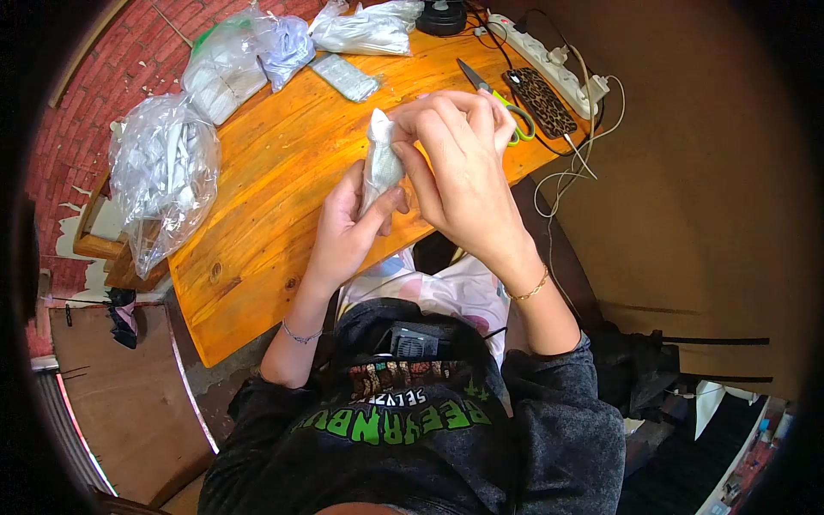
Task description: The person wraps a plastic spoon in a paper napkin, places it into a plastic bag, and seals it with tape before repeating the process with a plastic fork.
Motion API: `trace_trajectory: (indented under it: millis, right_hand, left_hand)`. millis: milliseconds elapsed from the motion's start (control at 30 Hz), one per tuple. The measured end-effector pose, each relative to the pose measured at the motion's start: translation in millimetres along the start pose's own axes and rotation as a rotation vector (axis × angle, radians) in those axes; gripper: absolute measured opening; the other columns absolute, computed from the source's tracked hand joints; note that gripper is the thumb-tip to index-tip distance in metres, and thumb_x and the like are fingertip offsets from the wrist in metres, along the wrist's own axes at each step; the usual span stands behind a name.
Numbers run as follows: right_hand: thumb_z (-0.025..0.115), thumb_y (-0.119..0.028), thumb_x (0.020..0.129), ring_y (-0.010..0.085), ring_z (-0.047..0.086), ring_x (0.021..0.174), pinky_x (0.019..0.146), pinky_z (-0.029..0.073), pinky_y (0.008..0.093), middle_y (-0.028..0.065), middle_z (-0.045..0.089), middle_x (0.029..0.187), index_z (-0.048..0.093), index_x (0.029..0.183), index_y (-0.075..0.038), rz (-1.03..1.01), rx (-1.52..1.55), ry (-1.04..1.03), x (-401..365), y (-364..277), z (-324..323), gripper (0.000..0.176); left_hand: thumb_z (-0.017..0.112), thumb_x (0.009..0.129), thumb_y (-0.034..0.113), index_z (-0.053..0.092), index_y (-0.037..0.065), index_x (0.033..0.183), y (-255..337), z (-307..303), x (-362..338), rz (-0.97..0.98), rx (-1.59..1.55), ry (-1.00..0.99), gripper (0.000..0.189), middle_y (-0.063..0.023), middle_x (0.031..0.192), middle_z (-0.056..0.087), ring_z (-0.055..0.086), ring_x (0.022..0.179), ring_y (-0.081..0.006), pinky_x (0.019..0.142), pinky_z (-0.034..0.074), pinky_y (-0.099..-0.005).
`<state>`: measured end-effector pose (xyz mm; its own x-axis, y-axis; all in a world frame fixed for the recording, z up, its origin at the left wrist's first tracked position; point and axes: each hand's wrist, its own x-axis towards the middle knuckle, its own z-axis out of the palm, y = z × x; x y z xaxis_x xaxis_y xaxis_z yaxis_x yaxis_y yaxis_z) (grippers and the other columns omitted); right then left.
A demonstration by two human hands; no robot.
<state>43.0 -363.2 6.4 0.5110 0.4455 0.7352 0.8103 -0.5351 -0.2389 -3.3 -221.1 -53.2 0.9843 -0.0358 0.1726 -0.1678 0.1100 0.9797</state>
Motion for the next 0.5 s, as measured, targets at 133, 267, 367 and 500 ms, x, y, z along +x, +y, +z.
trace_trajectory:
  millis: [133,267,367,500]
  right_hand:
    - [0.060,-0.007,0.074,0.0218,0.048,0.092,0.091,0.024,0.0459,0.0009,0.055,0.087,0.054,0.087,-0.009,-0.001,-0.062,0.017,1,0,-1,0.015]
    - [0.061,-0.007,0.073,0.0222,0.048,0.093,0.091,0.025,0.0444,0.0015,0.055,0.092,0.054,0.087,-0.010,-0.022,-0.064,-0.076,9,-1,-11,0.016]
    - [0.061,-0.008,0.073,0.0227,0.047,0.093,0.089,0.027,0.0415,0.0030,0.054,0.099,0.054,0.087,-0.009,-0.130,0.001,0.020,26,-1,-25,0.015]
    - [0.061,-0.002,0.070,0.0270,0.047,0.099,0.086,0.035,0.0353,0.0102,0.053,0.110,0.056,0.082,-0.004,-0.218,-0.069,0.035,46,-4,-48,0.014]
  left_hand:
    - [0.060,0.082,0.013,0.051,0.000,0.093,1,1,0,0.028,0.072,-0.005,0.020,-0.0046,0.076,0.057,0.053,0.071,-0.0077,0.064,0.044,-0.0254]
    - [0.061,0.082,0.013,0.052,0.001,0.096,-3,-2,-1,-0.007,0.053,-0.057,0.021,-0.0024,0.077,0.057,0.051,0.069,-0.0068,0.063,0.042,-0.0239]
    - [0.063,0.080,0.012,0.053,0.001,0.098,-3,-5,-3,-0.056,0.000,-0.138,0.022,-0.0010,0.076,0.057,0.050,0.067,-0.0055,0.062,0.041,-0.0225]
    - [0.065,0.078,0.009,0.053,0.002,0.099,0,-7,-3,-0.103,-0.018,-0.208,0.026,-0.0001,0.076,0.057,0.050,0.069,-0.0039,0.065,0.041,-0.0210]
